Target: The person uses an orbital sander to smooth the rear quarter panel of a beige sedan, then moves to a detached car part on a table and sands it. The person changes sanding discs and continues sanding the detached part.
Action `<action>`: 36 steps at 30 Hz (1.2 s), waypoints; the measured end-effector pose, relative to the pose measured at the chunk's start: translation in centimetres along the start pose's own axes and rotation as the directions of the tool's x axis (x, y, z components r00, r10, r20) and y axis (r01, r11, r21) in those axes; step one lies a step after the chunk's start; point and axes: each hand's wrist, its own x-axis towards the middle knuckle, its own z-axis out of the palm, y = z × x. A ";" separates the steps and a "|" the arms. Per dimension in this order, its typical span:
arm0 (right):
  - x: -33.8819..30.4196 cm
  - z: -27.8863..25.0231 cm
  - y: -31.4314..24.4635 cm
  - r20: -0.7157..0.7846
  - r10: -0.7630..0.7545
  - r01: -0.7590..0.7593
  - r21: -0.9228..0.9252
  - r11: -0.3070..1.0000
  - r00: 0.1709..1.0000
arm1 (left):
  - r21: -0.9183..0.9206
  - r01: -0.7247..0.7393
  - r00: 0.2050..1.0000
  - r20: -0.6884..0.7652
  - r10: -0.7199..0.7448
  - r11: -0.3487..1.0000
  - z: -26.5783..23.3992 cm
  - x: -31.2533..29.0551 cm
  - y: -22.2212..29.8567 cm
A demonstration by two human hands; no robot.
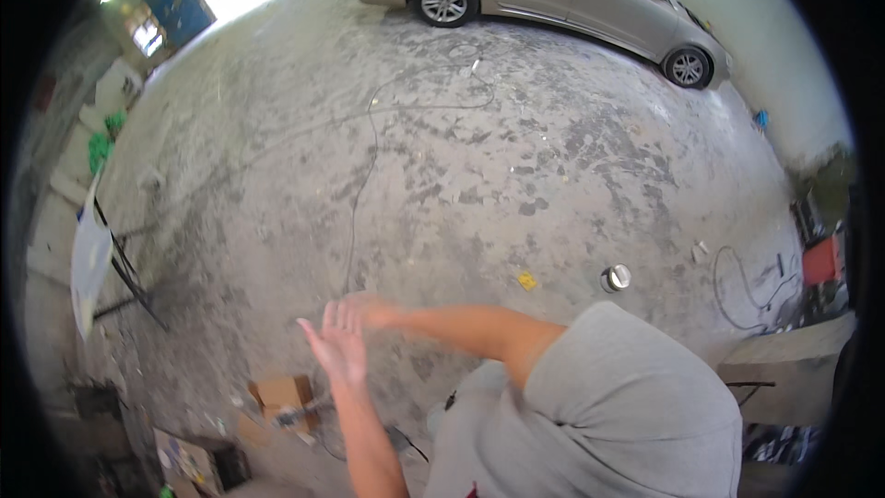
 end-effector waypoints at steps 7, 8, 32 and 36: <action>-15.7 -23.8 27.9 -0.065 0.845 -0.511 0.771 0.381 0.531 | 0.580 0.124 0.918 -0.376 0.129 0.805 18.5 23.8 -11.6; -18.3 -24.5 28.2 -0.097 0.863 -0.446 0.824 0.349 0.496 | 0.563 0.229 0.890 -0.451 0.064 0.794 18.2 25.8 -13.4; -35.5 -34.1 48.7 0.120 0.957 -0.423 0.877 -0.227 -0.264 | 0.556 0.093 0.639 -0.669 -0.379 -0.826 -14.3 81.6 -33.2; -30.1 -42.7 55.2 0.006 0.953 -0.287 0.953 -0.097 -0.301 | 0.812 -0.135 0.843 -0.206 -0.496 -0.567 -3.6 98.6 -44.5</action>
